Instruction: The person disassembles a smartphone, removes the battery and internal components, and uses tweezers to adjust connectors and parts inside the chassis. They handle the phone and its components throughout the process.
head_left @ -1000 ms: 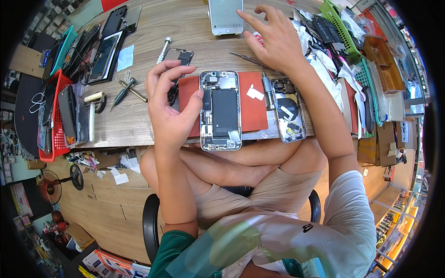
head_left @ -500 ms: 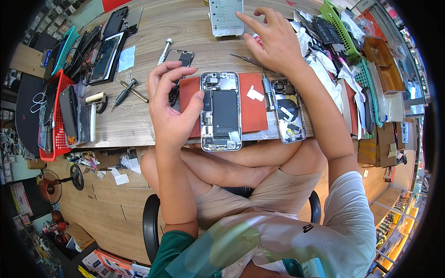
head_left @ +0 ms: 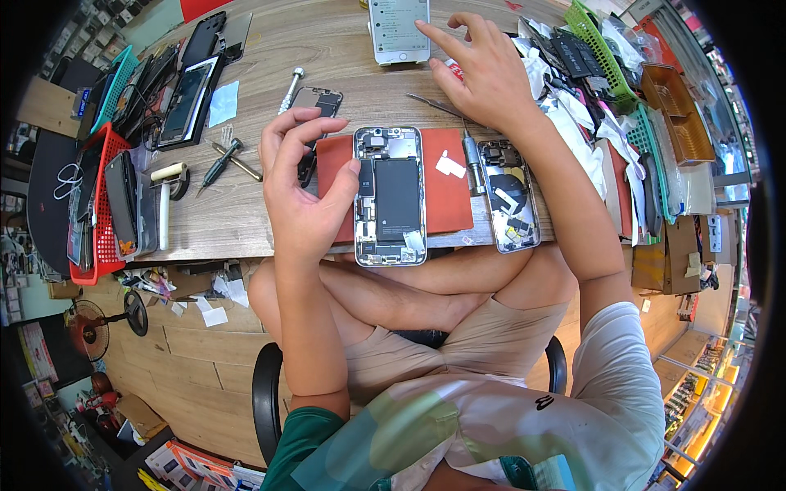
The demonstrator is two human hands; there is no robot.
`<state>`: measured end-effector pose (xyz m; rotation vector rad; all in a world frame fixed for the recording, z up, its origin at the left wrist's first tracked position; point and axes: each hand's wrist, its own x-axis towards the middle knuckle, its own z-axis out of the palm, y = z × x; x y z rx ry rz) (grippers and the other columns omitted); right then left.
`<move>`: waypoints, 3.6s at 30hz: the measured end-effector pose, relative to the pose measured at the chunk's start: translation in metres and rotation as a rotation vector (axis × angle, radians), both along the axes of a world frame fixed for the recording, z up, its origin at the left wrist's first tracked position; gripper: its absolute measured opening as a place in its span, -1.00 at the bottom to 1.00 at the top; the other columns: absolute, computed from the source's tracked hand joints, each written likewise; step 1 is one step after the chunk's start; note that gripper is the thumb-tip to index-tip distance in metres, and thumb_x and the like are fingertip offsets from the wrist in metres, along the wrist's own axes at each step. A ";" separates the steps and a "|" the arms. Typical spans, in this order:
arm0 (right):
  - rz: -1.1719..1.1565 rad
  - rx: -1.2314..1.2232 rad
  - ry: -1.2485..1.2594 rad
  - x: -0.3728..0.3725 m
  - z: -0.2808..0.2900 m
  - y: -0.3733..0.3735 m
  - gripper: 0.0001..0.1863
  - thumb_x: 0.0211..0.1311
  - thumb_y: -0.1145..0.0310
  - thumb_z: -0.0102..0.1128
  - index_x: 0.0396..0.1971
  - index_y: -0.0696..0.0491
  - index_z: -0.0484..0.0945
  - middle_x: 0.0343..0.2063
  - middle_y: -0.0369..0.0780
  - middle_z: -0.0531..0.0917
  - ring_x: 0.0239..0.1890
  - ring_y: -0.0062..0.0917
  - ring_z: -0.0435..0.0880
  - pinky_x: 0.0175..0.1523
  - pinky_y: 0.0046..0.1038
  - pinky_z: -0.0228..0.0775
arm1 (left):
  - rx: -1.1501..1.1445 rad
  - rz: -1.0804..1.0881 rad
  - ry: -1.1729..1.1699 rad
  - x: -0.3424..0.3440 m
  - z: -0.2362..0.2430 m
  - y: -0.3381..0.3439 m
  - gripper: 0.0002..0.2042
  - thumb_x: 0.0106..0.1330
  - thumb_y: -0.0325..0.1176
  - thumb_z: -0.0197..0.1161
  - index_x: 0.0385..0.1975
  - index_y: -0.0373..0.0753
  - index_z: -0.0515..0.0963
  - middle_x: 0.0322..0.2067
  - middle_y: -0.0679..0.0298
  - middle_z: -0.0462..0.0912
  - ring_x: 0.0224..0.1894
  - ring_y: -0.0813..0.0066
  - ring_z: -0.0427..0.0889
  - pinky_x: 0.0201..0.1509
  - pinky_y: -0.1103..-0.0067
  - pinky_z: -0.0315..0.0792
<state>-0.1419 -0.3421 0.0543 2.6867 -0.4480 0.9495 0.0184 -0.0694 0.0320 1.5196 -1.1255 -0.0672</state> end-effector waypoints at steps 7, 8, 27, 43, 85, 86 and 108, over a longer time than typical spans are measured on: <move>0.000 0.001 -0.009 0.002 -0.004 -0.002 -0.42 0.51 0.11 0.31 0.51 -0.30 0.65 0.23 -0.09 0.63 0.13 -0.19 0.66 0.31 -0.15 0.52 | -0.001 0.000 0.004 0.000 0.000 0.000 -0.54 0.14 -0.50 0.55 0.10 -0.11 0.79 0.28 0.18 0.57 0.35 0.23 0.55 0.33 0.37 0.43; 0.009 -0.013 -0.025 0.002 -0.004 -0.003 -0.43 0.50 0.12 0.31 0.48 -0.30 0.67 0.23 -0.10 0.64 0.14 -0.19 0.66 0.31 -0.15 0.51 | 0.000 0.001 0.001 0.000 0.001 0.000 -0.54 0.14 -0.50 0.55 0.10 -0.11 0.79 0.28 0.18 0.57 0.35 0.23 0.55 0.33 0.37 0.43; 0.070 0.044 0.019 0.001 0.003 0.001 -0.45 0.45 0.20 0.30 0.43 -0.21 0.72 0.18 -0.13 0.65 0.12 -0.21 0.64 0.31 -0.14 0.49 | 0.001 -0.004 0.004 0.001 0.000 0.001 -0.54 0.14 -0.51 0.55 0.11 -0.11 0.79 0.30 0.18 0.57 0.35 0.23 0.55 0.33 0.38 0.44; -0.047 0.057 0.014 0.000 -0.002 -0.005 -0.31 0.45 0.20 0.28 0.59 -0.31 0.54 0.21 -0.10 0.61 0.11 -0.19 0.67 0.27 -0.13 0.55 | -0.001 0.003 -0.008 0.000 0.002 0.000 -0.54 0.14 -0.52 0.55 0.10 -0.12 0.78 0.29 0.16 0.57 0.34 0.23 0.57 0.32 0.38 0.45; -0.036 0.025 0.015 -0.001 -0.004 -0.007 -0.25 0.43 0.26 0.25 0.63 -0.33 0.49 0.15 -0.10 0.60 0.11 -0.19 0.66 0.28 -0.12 0.53 | -0.005 -0.015 -0.014 0.000 0.000 0.000 -0.56 0.19 -0.52 0.52 0.14 -0.20 0.77 0.34 0.15 0.57 0.35 0.38 0.53 0.31 0.48 0.37; -0.044 0.031 0.022 -0.001 -0.004 -0.006 -0.26 0.43 0.26 0.25 0.63 -0.33 0.49 0.15 -0.10 0.60 0.11 -0.19 0.66 0.28 -0.12 0.53 | -0.003 -0.014 -0.016 0.000 0.000 0.001 -0.56 0.19 -0.51 0.52 0.14 -0.20 0.77 0.34 0.15 0.57 0.35 0.38 0.53 0.31 0.47 0.37; -0.010 0.024 0.064 -0.001 -0.006 -0.004 -0.29 0.41 0.28 0.23 0.58 -0.35 0.56 0.14 -0.12 0.60 0.11 -0.18 0.65 0.29 -0.11 0.53 | 0.004 0.002 -0.016 0.000 0.000 0.000 -0.55 0.14 -0.49 0.55 0.10 -0.12 0.78 0.28 0.16 0.58 0.35 0.20 0.56 0.33 0.34 0.44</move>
